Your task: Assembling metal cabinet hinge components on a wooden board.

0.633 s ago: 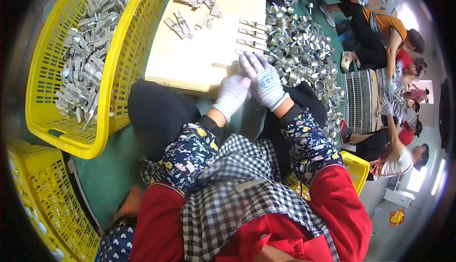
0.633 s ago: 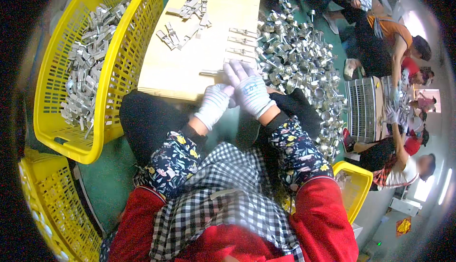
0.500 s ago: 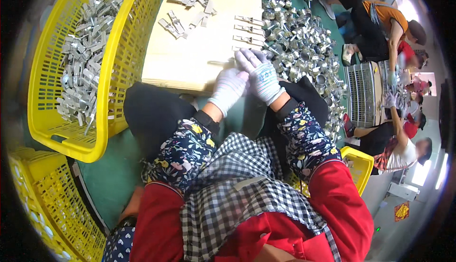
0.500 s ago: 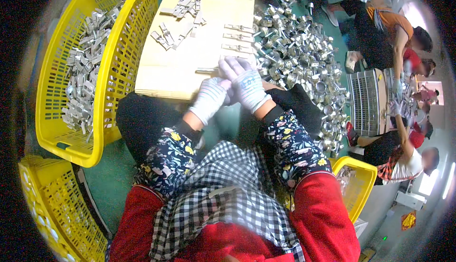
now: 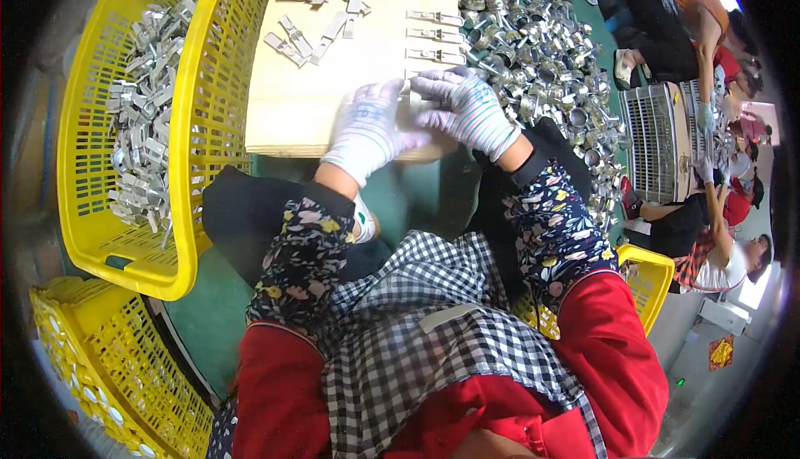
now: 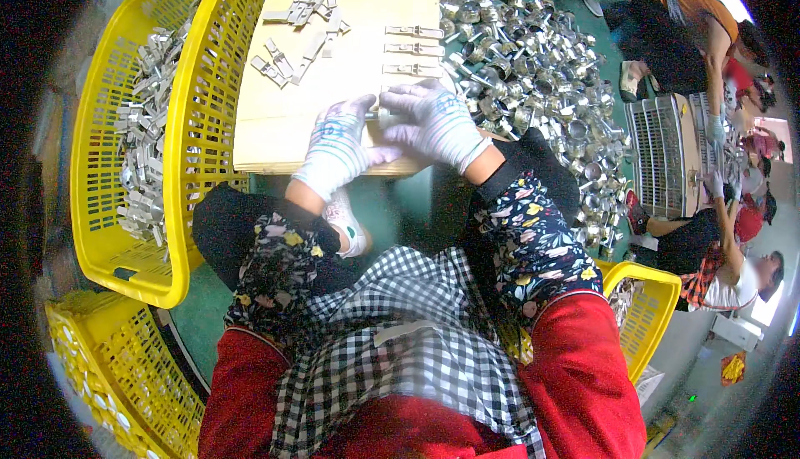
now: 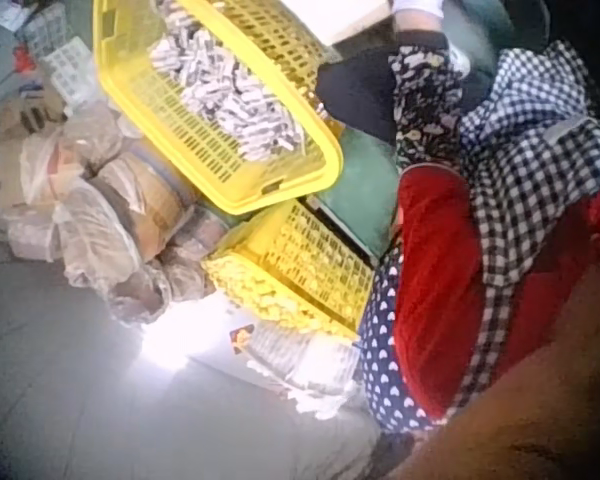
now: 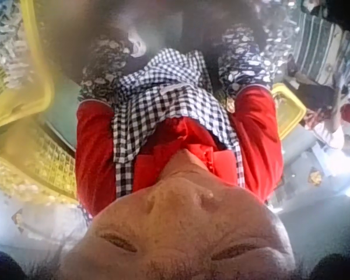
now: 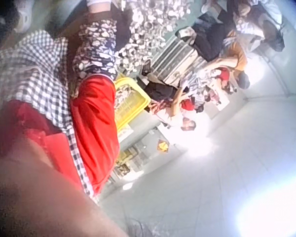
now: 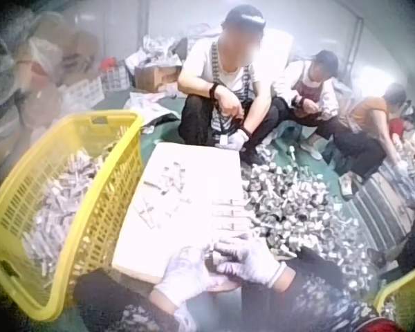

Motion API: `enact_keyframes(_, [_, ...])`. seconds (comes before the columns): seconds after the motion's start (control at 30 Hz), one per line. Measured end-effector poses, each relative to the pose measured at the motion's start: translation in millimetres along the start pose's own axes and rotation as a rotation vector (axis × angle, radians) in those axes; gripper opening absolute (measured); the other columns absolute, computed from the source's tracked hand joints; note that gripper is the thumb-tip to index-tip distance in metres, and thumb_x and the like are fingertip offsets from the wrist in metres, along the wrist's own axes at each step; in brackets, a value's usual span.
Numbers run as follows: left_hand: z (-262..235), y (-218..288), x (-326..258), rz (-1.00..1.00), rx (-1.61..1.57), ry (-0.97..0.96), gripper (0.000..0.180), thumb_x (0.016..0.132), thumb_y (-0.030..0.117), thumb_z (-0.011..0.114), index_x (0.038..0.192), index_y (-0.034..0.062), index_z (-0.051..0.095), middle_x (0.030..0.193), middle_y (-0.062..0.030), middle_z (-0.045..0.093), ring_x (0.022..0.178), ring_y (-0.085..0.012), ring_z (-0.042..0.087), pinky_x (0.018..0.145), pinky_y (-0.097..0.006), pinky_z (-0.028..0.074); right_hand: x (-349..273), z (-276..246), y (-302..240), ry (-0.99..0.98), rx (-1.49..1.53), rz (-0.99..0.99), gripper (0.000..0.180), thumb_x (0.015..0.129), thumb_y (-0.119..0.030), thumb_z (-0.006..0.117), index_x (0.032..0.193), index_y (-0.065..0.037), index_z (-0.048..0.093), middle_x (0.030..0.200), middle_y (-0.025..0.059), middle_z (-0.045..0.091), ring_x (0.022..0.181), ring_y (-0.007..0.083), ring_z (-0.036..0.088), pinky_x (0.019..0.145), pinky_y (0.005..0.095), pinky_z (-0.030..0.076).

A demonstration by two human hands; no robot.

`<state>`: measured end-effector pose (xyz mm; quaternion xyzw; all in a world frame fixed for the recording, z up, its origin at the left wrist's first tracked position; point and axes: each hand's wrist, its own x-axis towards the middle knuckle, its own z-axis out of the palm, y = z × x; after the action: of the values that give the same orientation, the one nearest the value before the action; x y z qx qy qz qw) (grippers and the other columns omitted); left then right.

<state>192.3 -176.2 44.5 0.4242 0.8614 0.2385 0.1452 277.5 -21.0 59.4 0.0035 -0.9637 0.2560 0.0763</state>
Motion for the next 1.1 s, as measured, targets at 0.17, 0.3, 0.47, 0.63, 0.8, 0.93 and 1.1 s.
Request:
enact_keyframes(0.17, [6.1,1.5,11.0,-0.017,-0.016,-0.061,0.06,0.064,0.052,0.061,0.103,0.0072,0.054,0.1,-0.0129,0.055,0.098,-0.0273,0.049,0.085,-0.037,0.037,7.2,2.2,2.9,0.009,0.333,0.16,0.027,0.071,-0.022,0.064,0.091,-0.004,0.063,0.093,0.0136,0.061,0.085,0.0243,0.058,0.078,0.0307,0.044])
enact_keyframes(0.3, [3.2,2.4,14.3,0.065,0.034,-0.001,0.058,0.069,0.056,0.054,0.095,0.0042,0.056,0.092,-0.0175,0.057,0.09,-0.0314,0.053,0.079,-0.039,0.041,5.9,6.5,3.3,0.039,0.492,0.336,0.022,0.078,-0.018,0.062,0.09,0.001,0.062,0.079,0.0044,0.058,0.068,0.0085,0.054,0.06,0.0219,0.046])
enact_keyframes(0.47, [6.9,-11.2,34.1,0.138,0.023,-0.127,0.058,0.073,0.056,0.048,0.095,0.0028,0.057,0.089,-0.0193,0.058,0.084,-0.033,0.055,0.074,-0.04,0.043,11.7,14.6,6.4,0.137,0.448,0.458,0.026,0.082,-0.021,0.052,0.097,0.0,0.059,0.084,0.0142,0.062,0.078,0.0209,0.06,0.071,0.0298,0.046])
enact_keyframes(0.63, [-0.3,-14.0,59.6,0.132,0.101,-0.409,0.062,0.079,0.059,0.036,0.093,0.0039,0.06,0.095,-0.0173,0.059,0.09,-0.0292,0.057,0.08,-0.039,0.043,12.7,5.2,11.4,0.148,0.383,0.36,0.034,0.083,-0.026,0.049,0.102,0.002,0.055,0.087,0.0191,0.06,0.081,0.0306,0.058,0.073,0.0344,0.045])
enact_keyframes(0.8, [-10.6,-16.0,71.8,0.198,-0.035,-0.564,0.061,0.083,0.054,0.03,0.085,0.0017,0.062,0.079,-0.0212,0.059,0.073,-0.0342,0.058,0.071,-0.039,0.044,14.3,-16.3,-8.5,-0.002,-0.414,-0.029,0.075,0.044,-0.04,0.074,0.106,-0.007,0.047,0.095,0.0083,0.052,0.094,0.0275,0.047,0.081,0.0413,0.034])
enact_keyframes(0.93, [-11.6,-15.0,75.5,0.2,0.01,-0.57,0.062,0.083,0.054,0.029,0.083,0.002,0.062,0.078,-0.0204,0.06,0.075,-0.0337,0.057,0.07,-0.039,0.044,22.7,-19.3,-10.0,-0.134,-0.437,0.112,0.07,0.049,-0.039,0.073,0.106,-0.006,0.049,0.099,0.011,0.054,0.096,0.0312,0.049,0.085,0.0414,0.035])
enact_keyframes(1.1, [-2.7,-28.1,56.6,0.32,-0.149,-0.055,0.056,0.082,0.052,0.033,0.086,0.0031,0.06,0.077,-0.0191,0.06,0.076,-0.0339,0.057,0.07,-0.04,0.044,46.7,-30.5,-4.6,-0.305,-0.469,0.162,0.064,0.05,-0.043,0.072,0.101,-0.007,0.055,0.091,0.0111,0.057,0.091,0.028,0.052,0.081,0.0382,0.037])
